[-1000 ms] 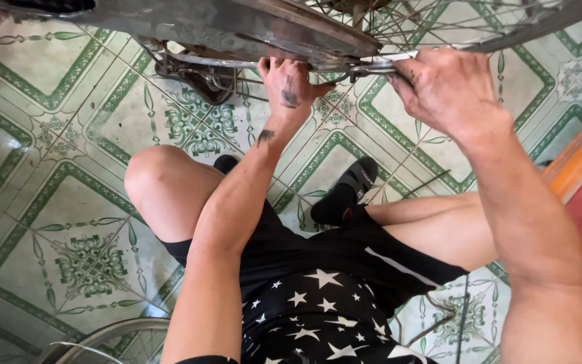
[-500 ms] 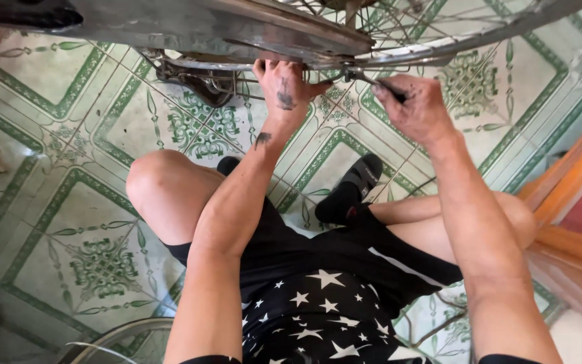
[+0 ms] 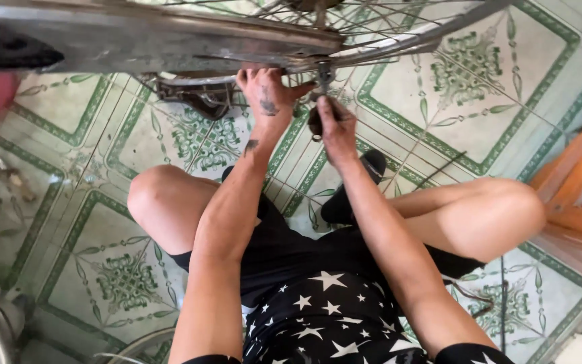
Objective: The person sits on the floor and uses a wrench to tighten a bolt on the rear wheel axle of an upside-down bicycle. After finishing the adjustment, they lift the bicycle upright and move it slightly.
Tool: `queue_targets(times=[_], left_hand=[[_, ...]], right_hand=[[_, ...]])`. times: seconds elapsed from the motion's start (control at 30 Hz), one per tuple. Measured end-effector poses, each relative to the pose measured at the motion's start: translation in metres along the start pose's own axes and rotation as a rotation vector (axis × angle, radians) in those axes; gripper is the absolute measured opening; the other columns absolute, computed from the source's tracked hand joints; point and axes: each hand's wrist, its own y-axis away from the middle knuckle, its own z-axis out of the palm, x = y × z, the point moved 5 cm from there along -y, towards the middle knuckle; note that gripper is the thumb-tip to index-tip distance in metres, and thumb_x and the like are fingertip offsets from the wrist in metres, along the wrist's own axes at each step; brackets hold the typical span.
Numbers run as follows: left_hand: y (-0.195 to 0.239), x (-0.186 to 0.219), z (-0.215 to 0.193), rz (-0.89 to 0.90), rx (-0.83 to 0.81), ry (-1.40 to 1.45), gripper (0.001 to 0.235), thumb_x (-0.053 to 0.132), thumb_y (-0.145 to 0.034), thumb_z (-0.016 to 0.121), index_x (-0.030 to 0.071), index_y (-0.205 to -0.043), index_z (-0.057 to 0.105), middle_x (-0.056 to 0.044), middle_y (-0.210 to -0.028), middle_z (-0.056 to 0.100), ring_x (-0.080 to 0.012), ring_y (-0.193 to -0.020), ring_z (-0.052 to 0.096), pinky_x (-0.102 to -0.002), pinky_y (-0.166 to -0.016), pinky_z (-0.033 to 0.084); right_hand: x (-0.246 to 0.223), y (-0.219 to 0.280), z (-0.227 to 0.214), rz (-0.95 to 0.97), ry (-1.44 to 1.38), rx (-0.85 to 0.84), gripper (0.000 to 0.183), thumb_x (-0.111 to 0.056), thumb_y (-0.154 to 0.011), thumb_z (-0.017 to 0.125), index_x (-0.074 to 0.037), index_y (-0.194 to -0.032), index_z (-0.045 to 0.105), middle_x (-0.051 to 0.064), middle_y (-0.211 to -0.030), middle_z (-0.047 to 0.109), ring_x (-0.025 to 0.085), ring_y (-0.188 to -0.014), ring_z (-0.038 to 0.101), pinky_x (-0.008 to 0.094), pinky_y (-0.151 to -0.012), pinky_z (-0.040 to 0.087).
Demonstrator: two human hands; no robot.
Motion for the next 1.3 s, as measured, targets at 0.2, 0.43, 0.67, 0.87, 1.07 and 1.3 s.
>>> queue_targets(times=[0.2,0.43,0.67,0.87,1.07,1.3], left_hand=[[0.001,-0.001,-0.001,0.024,0.04,0.01,0.061,0.06,-0.059,0.093,0.006,-0.085,0.08,-0.009,-0.089,0.075,-0.0267,-0.096,0.064,-0.053,-0.1,0.032],[-0.001,-0.004,0.002,-0.038,-0.094,-0.012,0.063,0.065,-0.061,0.092,0.007,-0.081,0.079,-0.009,-0.082,0.074,-0.0276,-0.089,0.066,-0.051,-0.103,0.032],[-0.003,-0.004,0.005,-0.037,-0.065,-0.014,0.063,0.068,-0.057,0.091,0.009,-0.076,0.079,-0.008,-0.082,0.074,-0.0282,-0.092,0.064,-0.052,-0.102,0.03],[-0.003,-0.005,0.008,-0.04,-0.093,-0.032,0.064,0.069,-0.057,0.089,0.009,-0.077,0.08,-0.008,-0.083,0.074,-0.0281,-0.094,0.064,-0.051,-0.102,0.031],[-0.005,-0.001,0.001,-0.035,-0.085,-0.028,0.062,0.067,-0.058,0.089,0.009,-0.077,0.081,-0.009,-0.078,0.074,-0.0277,-0.089,0.065,-0.049,-0.099,0.034],[-0.004,-0.002,-0.001,0.036,0.051,-0.024,0.06,0.064,-0.054,0.091,0.009,-0.076,0.08,-0.008,-0.079,0.074,-0.0286,-0.089,0.064,-0.05,-0.097,0.034]], right_hand=[[-0.005,0.01,-0.035,-0.07,0.418,-0.084,0.04,-0.043,-0.108,0.064,-0.005,-0.098,0.072,-0.002,-0.078,0.067,0.008,-0.067,0.059,0.026,-0.061,0.049],[-0.112,-0.005,-0.062,-0.409,1.039,-0.226,0.021,-0.03,-0.105,0.071,-0.01,-0.11,0.078,0.004,-0.082,0.073,0.012,-0.069,0.065,0.028,-0.061,0.051],[-0.15,-0.021,-0.04,-0.654,1.325,-0.412,0.023,-0.028,-0.109,0.072,-0.008,-0.099,0.08,0.008,-0.081,0.073,0.016,-0.063,0.065,0.031,-0.051,0.052],[-0.144,-0.02,-0.041,-0.669,1.177,-0.342,0.026,-0.029,-0.11,0.07,-0.005,-0.106,0.078,0.007,-0.08,0.07,0.013,-0.063,0.063,0.028,-0.048,0.049],[-0.119,-0.04,-0.048,-0.686,1.176,-0.344,0.027,-0.031,-0.114,0.067,-0.007,-0.103,0.074,0.004,-0.08,0.067,0.011,-0.064,0.061,0.029,-0.049,0.049],[-0.04,-0.037,-0.051,-0.285,0.701,-0.159,0.034,-0.042,-0.107,0.064,-0.01,-0.098,0.074,0.0,-0.075,0.064,0.009,-0.065,0.054,0.027,-0.057,0.044]])
